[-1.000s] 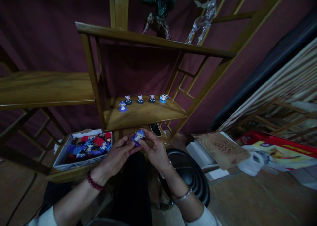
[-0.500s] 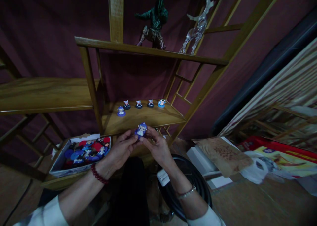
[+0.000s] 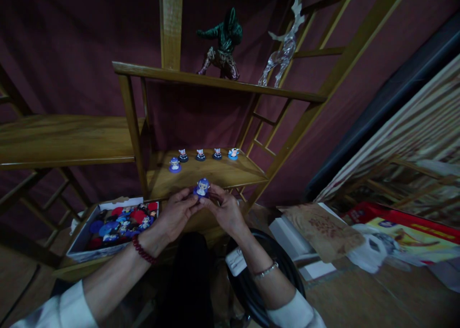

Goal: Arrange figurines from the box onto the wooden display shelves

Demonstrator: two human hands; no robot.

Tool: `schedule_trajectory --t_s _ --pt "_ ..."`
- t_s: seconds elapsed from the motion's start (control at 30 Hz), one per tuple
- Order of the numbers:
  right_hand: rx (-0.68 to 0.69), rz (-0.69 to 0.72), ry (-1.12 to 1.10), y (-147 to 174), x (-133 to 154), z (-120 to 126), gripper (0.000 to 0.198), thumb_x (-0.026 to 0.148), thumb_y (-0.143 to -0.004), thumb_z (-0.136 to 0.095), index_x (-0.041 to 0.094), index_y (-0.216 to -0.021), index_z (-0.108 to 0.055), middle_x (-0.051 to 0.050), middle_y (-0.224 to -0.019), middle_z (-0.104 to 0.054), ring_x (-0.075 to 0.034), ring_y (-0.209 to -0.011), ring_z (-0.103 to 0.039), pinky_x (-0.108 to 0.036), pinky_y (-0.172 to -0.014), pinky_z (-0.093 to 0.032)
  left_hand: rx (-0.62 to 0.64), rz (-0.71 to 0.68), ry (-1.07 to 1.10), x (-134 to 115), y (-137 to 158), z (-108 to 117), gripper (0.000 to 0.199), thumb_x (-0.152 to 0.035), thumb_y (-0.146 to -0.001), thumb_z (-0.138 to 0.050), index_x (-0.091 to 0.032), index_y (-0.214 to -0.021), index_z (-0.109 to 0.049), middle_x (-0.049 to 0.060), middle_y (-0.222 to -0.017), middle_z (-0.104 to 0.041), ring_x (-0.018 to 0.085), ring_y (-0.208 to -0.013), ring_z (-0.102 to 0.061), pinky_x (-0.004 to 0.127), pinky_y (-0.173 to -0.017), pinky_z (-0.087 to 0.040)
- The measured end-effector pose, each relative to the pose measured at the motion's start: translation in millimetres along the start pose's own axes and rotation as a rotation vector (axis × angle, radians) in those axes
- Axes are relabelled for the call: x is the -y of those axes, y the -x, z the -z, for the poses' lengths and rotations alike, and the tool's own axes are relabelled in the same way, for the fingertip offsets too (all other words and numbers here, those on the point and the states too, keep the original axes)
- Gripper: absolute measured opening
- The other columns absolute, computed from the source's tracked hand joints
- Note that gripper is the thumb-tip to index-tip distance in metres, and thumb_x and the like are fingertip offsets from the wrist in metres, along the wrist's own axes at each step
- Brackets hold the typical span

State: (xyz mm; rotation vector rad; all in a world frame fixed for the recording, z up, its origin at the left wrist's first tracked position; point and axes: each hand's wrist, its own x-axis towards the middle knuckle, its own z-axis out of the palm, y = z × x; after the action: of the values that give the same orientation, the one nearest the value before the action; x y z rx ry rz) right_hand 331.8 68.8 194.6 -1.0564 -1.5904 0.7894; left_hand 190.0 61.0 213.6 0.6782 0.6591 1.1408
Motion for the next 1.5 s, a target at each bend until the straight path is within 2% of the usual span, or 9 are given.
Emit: schedule_trajectory --t_s 0.3,0.6,0.77,0.97,1.17,1.37,1.5 --pt "-0.032 -0.001 0.05 -2 -3 -1 0.032 0.032 -0.075 -0.063 0.021 -0.106 -0.062 -0.005 -0.103 -0.067 -0.02 -0.095 -0.062 -0.033 -0.086 -0.048 -0.023 -0.022 -0.071 -2 -2 -2 0.015 -0.007 -0.069 -0.064 -0.011 -0.083 -0.065 0.007 -0.089 -0.067 0.015 -0.084 -0.061 0.031 -0.084 -0.047" --pt "-0.068 0.078 0.226 -5 8 2 0.015 0.031 -0.075 -0.063 0.022 -0.086 -0.067 -0.003 -0.086 -0.064 -0.017 -0.081 -0.06 -0.028 -0.075 -0.046 0.06 -0.008 -0.104 6 0 5 0.025 -0.015 -0.068 -0.068 -0.011 -0.092 -0.064 0.009 -0.099 -0.067 0.019 -0.096 -0.06 0.036 -0.091 -0.044" --pt "-0.001 0.108 0.283 -7 9 4 0.014 0.033 -0.078 -0.062 0.022 -0.082 -0.067 -0.003 -0.082 -0.063 -0.017 -0.08 -0.058 -0.028 -0.073 -0.044 0.037 0.009 -0.129 3 4 7 0.023 -0.018 -0.063 -0.072 -0.011 -0.084 -0.066 0.009 -0.095 -0.068 0.021 -0.095 -0.06 0.038 -0.091 -0.045" --pt "0.086 0.149 0.322 -10 10 4 0.017 0.036 -0.079 -0.06 0.021 -0.077 -0.066 -0.003 -0.081 -0.062 -0.018 -0.081 -0.057 -0.029 -0.074 -0.043 0.082 0.029 -0.134 0 5 15 0.018 -0.019 -0.062 -0.073 -0.01 -0.077 -0.067 0.008 -0.088 -0.068 0.02 -0.092 -0.061 0.038 -0.091 -0.045" --pt "0.082 0.14 0.358 -11 9 0 0.013 0.032 -0.08 -0.06 0.021 -0.082 -0.066 -0.003 -0.084 -0.063 -0.018 -0.084 -0.057 -0.03 -0.077 -0.043 0.07 0.012 -0.131 -1 4 18 0.019 -0.019 -0.063 -0.073 -0.011 -0.079 -0.068 0.007 -0.09 -0.069 0.02 -0.091 -0.061 0.039 -0.092 -0.045" --pt "0.082 0.097 0.203 -16 6 1 0.016 0.031 -0.078 -0.061 0.021 -0.089 -0.067 -0.003 -0.087 -0.066 -0.018 -0.085 -0.059 -0.03 -0.079 -0.045 0.048 -0.036 -0.105 -5 0 11 0.02 -0.014 -0.066 -0.069 -0.011 -0.085 -0.067 0.008 -0.093 -0.068 0.02 -0.094 -0.061 0.039 -0.09 -0.046" --pt "0.053 0.074 0.083 -18 1 2 0.025 0.034 -0.075 -0.064 0.022 -0.097 -0.066 -0.003 -0.096 -0.066 -0.018 -0.09 -0.06 -0.031 -0.083 -0.046 0.022 -0.062 -0.071 -7 -5 8 0.015 -0.01 -0.068 -0.066 -0.011 -0.082 -0.067 0.007 -0.09 -0.068 0.02 -0.094 -0.061 0.039 -0.091 -0.046"
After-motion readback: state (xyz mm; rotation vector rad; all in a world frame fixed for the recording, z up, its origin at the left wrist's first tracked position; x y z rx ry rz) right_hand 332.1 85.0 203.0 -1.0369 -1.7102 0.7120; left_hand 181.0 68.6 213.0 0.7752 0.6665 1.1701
